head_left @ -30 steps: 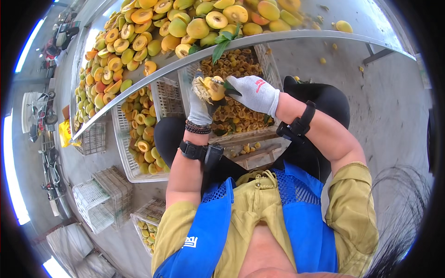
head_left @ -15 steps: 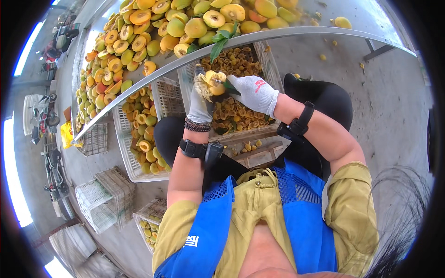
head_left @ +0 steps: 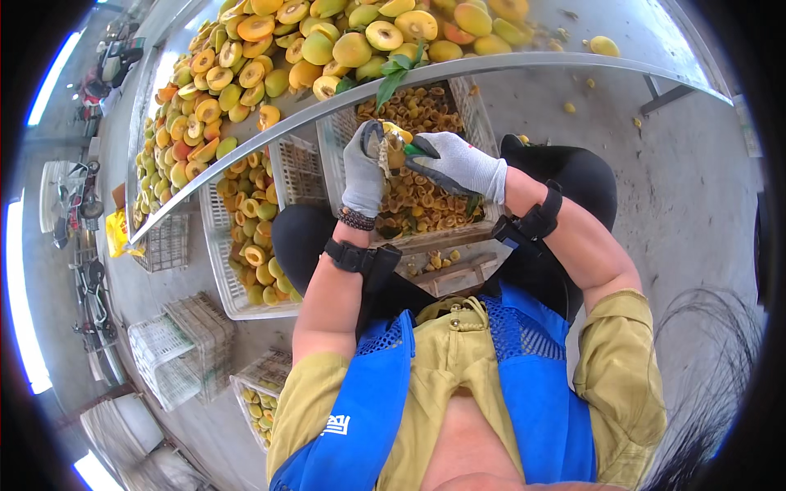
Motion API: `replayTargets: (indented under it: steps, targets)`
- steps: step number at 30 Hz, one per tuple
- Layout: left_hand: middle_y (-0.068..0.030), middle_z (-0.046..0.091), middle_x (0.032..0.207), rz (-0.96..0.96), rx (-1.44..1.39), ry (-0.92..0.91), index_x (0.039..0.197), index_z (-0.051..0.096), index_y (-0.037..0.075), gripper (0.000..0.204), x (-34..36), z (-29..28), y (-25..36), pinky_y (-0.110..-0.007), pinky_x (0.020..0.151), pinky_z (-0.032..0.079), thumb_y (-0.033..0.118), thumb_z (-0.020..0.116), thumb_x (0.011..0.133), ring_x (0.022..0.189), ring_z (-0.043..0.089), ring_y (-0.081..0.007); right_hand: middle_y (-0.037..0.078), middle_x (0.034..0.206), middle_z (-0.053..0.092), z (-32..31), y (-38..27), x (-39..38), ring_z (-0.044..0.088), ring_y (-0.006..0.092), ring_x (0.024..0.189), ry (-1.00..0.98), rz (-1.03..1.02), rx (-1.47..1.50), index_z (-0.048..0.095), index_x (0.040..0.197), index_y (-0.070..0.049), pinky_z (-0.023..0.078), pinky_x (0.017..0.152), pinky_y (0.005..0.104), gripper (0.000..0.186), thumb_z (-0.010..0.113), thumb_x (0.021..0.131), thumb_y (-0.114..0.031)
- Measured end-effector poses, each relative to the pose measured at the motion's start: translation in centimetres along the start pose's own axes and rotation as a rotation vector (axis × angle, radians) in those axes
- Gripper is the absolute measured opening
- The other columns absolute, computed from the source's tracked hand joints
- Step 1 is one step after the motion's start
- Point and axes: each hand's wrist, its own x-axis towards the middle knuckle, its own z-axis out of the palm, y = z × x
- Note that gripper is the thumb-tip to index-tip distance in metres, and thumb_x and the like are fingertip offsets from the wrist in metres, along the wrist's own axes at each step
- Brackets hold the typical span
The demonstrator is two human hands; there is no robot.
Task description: Peeling and pitting fruit manually at a processing facility.
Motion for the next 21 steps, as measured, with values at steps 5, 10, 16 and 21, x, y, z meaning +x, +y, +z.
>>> replayTargets:
  steps: [5,10,16,21]
  targets:
    - [-0.0051,0.055,0.084,-0.131,-0.304,0.103,0.093,0.050,-0.001,0.015,-0.9,0.8,0.4,-0.022,0.065,0.044,0.009,0.047,0.082,0.073,0.052,-0.0103,0.016,0.063,0.052,0.3,-0.2,0.2,0.048,0.0205,0.057,-0.023,0.134,0.128,0.049,0.083,0.002,0.040,0.056,0.0324,0.031,0.052,0.079,-0.029]
    - [-0.0050,0.055,0.083,0.171,0.180,0.104,0.093,0.050,-0.001,0.018,-0.6,0.2,-1.2,-0.023,0.064,0.043,0.014,0.046,0.084,0.072,0.051,-0.0107,0.018,0.067,0.054,1.2,-1.3,-0.2,0.050,0.0261,0.059,0.006,0.147,0.125,0.049,0.083,0.002,0.041,0.059,0.0329,0.028,0.053,0.077,-0.025]
    - [-0.0044,0.055,0.079,0.039,-0.051,0.132,0.091,0.051,-0.001,0.016,-0.4,0.2,-1.0,-0.023,0.064,0.042,0.010,0.051,0.079,0.072,0.051,-0.0107,0.019,0.070,0.054,1.0,-1.1,0.1,0.053,0.0307,0.064,-0.025,0.119,0.099,0.049,0.082,0.002,0.042,0.060,0.0334,0.024,0.054,0.075,-0.021]
    - [-0.0042,0.055,0.078,0.185,0.201,0.140,0.088,0.052,0.000,0.014,-0.1,0.4,-1.8,-0.023,0.064,0.042,0.008,0.054,0.076,0.070,0.051,-0.0110,0.015,0.064,0.054,2.4,0.0,0.2,0.052,0.0231,0.054,0.093,0.034,0.059,0.048,0.080,0.001,0.042,0.053,0.0311,0.024,0.054,0.075,-0.022]
